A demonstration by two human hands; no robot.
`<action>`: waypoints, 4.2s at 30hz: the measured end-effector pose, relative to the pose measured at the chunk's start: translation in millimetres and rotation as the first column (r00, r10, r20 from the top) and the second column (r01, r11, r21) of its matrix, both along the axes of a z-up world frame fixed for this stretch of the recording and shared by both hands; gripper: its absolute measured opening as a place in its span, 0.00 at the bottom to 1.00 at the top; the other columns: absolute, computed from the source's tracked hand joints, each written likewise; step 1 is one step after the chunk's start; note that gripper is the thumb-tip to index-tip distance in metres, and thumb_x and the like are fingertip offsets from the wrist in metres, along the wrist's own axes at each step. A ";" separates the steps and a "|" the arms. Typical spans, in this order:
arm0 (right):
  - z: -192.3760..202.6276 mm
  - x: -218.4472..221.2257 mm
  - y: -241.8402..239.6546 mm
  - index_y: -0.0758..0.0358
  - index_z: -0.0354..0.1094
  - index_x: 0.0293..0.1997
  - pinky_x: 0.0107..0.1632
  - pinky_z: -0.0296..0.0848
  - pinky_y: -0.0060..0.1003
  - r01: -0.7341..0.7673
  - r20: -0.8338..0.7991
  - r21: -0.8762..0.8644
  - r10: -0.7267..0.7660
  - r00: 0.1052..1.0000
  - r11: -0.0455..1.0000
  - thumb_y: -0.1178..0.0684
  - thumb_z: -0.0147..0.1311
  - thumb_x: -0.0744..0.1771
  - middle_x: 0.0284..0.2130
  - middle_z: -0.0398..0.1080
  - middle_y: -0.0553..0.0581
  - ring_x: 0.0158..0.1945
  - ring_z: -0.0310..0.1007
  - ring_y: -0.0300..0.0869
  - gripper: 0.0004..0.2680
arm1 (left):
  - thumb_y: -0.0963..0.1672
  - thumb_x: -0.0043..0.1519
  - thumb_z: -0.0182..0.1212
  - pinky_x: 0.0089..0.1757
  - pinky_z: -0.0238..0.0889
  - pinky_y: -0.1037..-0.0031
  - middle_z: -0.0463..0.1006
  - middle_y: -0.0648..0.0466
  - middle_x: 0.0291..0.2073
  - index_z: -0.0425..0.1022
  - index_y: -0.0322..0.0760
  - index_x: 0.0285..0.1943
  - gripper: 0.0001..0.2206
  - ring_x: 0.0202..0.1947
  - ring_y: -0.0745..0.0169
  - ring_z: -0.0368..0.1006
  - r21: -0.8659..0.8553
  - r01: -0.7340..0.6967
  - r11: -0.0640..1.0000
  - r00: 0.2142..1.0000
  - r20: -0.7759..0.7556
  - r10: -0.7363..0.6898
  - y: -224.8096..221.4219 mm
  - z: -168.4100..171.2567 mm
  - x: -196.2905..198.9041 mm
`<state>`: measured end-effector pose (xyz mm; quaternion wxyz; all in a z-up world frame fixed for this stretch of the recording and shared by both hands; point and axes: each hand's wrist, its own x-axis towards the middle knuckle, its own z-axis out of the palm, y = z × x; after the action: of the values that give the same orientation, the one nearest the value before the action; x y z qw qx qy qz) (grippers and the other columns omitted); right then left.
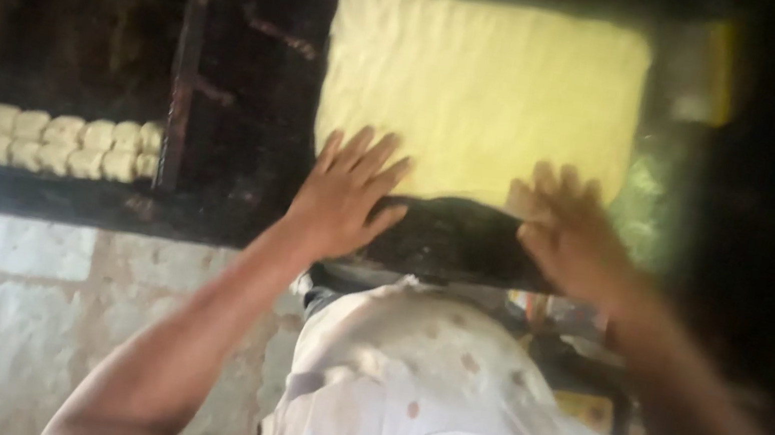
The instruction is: Cutting and rolling dough into small buns on a bakery production table.
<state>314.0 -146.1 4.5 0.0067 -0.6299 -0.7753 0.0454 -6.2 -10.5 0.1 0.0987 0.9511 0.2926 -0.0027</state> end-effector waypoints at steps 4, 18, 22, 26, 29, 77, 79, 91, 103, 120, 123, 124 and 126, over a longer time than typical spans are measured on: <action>47.6 -22.1 31.8 0.53 0.60 0.69 0.77 0.43 0.58 0.126 -0.084 -0.291 -0.156 0.984 0.948 0.39 0.46 0.71 0.72 0.56 0.58 0.76 0.52 0.55 0.20 | 0.58 0.70 0.42 0.74 0.34 0.51 0.48 0.50 0.79 0.56 0.48 0.78 0.29 0.80 0.49 0.40 -0.157 -0.104 0.982 0.994 -0.047 0.098 4.8 34.5 3.4; 109.4 -81.6 113.9 0.55 0.61 0.71 0.70 0.58 0.47 0.089 -0.140 -0.415 -0.160 0.977 0.905 0.40 0.39 0.72 0.65 0.66 0.61 0.69 0.63 0.54 0.20 | 0.55 0.69 0.49 0.69 0.37 0.46 0.57 0.40 0.74 0.64 0.38 0.73 0.28 0.75 0.40 0.47 -0.046 -0.191 0.981 0.936 0.292 0.196 2.4 5.4 -19.1; 101.2 -109.1 166.3 0.61 0.56 0.76 0.74 0.51 0.55 0.151 -0.247 0.223 -0.094 0.965 0.963 0.45 0.49 0.71 0.72 0.57 0.68 0.75 0.53 0.59 0.23 | 0.53 0.67 0.56 0.69 0.44 0.47 0.61 0.40 0.72 0.68 0.38 0.70 0.26 0.74 0.37 0.53 -0.108 -0.215 0.971 0.839 0.488 0.241 -5.9 18.2 -54.8; -34.9 -102.1 216.1 0.65 0.43 0.80 0.74 0.42 0.66 0.104 0.086 0.165 -0.119 0.989 0.981 0.42 0.42 0.74 0.76 0.43 0.72 0.78 0.40 0.65 0.25 | 0.50 0.66 0.63 0.68 0.51 0.49 0.66 0.42 0.69 0.72 0.36 0.65 0.22 0.73 0.37 0.57 -0.129 -0.241 0.962 0.737 0.620 0.268 -7.4 23.9 -107.4; -42.6 -94.0 224.2 0.66 0.46 0.77 0.71 0.44 0.69 0.117 0.049 0.164 -0.127 0.991 0.979 0.39 0.40 0.72 0.75 0.43 0.75 0.77 0.40 0.66 0.26 | 0.48 0.64 0.65 0.66 0.55 0.50 0.70 0.42 0.67 0.74 0.34 0.63 0.21 0.71 0.38 0.61 -0.131 -0.290 0.948 0.675 0.674 0.300 -5.3 15.2 -139.3; 13.6 -243.6 152.5 0.51 0.46 0.78 0.77 0.39 0.59 0.167 -0.009 0.041 -0.166 0.986 0.985 0.34 0.40 0.70 0.76 0.43 0.58 0.80 0.39 0.55 0.26 | 0.44 0.61 0.68 0.57 0.66 0.55 0.76 0.45 0.59 0.76 0.31 0.58 0.17 0.60 0.40 0.71 -0.190 -0.144 0.971 0.555 0.797 0.238 85.6 47.1 -255.6; -6.6 -249.4 134.6 0.56 0.46 0.76 0.74 0.39 0.61 0.147 0.080 0.069 -0.152 0.985 0.987 0.34 0.43 0.69 0.74 0.44 0.65 0.77 0.39 0.59 0.27 | 0.44 0.61 0.68 0.57 0.66 0.55 0.76 0.45 0.59 0.76 0.31 0.58 0.17 0.60 0.40 0.71 -0.190 -0.125 0.974 0.558 0.798 0.227 80.7 45.4 -240.8; -27.2 -80.6 234.0 0.57 0.40 0.79 0.72 0.34 0.67 0.369 0.086 0.022 -0.369 0.925 0.929 0.37 0.44 0.71 0.77 0.36 0.68 0.78 0.34 0.64 0.28 | 0.47 0.61 0.68 0.62 0.59 0.52 0.71 0.44 0.64 0.76 0.34 0.60 0.20 0.67 0.39 0.61 -0.201 -0.078 0.977 0.736 0.649 0.192 22.3 -8.4 -126.0; 38.9 -22.8 126.8 0.44 0.35 0.79 0.75 0.28 0.63 0.624 0.068 -0.160 -0.622 0.780 0.765 0.27 0.34 0.68 0.78 0.30 0.60 0.80 0.26 0.57 0.30 | 0.48 0.59 0.69 0.62 0.60 0.50 0.69 0.43 0.66 0.77 0.33 0.58 0.21 0.70 0.37 0.59 0.021 -0.482 0.876 0.749 0.529 0.399 1.6 -38.7 -114.2; 49.0 -78.0 110.2 0.61 0.76 0.52 0.44 0.81 0.56 0.180 -0.544 -0.730 -0.720 0.431 0.660 0.44 0.42 0.70 0.32 0.81 0.63 0.34 0.80 0.56 0.16 | 0.47 0.57 0.71 0.62 0.61 0.51 0.70 0.44 0.65 0.78 0.31 0.56 0.21 0.67 0.39 0.62 0.125 -0.546 0.828 0.767 0.473 0.434 -5.4 -39.3 -104.0; 66.6 -109.6 80.5 0.54 0.74 0.58 0.54 0.76 0.52 0.154 -0.356 -0.354 -0.285 0.890 0.922 0.40 0.47 0.68 0.43 0.80 0.63 0.46 0.79 0.53 0.17 | 0.47 0.56 0.71 0.62 0.61 0.51 0.70 0.44 0.65 0.78 0.32 0.56 0.21 0.67 0.40 0.62 0.118 -0.551 0.826 0.769 0.456 0.448 -3.5 -39.7 -103.2; 61.4 -119.0 75.3 0.56 0.73 0.58 0.56 0.71 0.55 0.048 -0.221 0.053 -0.035 0.975 0.997 0.36 0.48 0.65 0.49 0.76 0.64 0.52 0.75 0.56 0.21 | 0.47 0.57 0.71 0.62 0.61 0.51 0.71 0.44 0.65 0.78 0.32 0.57 0.22 0.67 0.40 0.62 0.129 -0.552 0.824 0.771 0.454 0.446 -2.9 -40.9 -103.1; 45.6 -126.1 70.3 0.59 0.71 0.58 0.57 0.65 0.59 -0.148 0.018 0.415 0.154 0.988 0.898 0.33 0.49 0.62 0.56 0.72 0.65 0.59 0.71 0.59 0.24 | 0.47 0.57 0.72 0.62 0.61 0.51 0.71 0.44 0.65 0.78 0.32 0.57 0.22 0.67 0.41 0.63 0.132 -0.555 0.822 0.771 0.454 0.447 -1.5 -43.0 -101.2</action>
<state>187.9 -75.8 50.0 0.1428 -0.5517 -0.8136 -0.1150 -107.4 -12.0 -42.9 0.0288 0.8211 0.5083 0.2580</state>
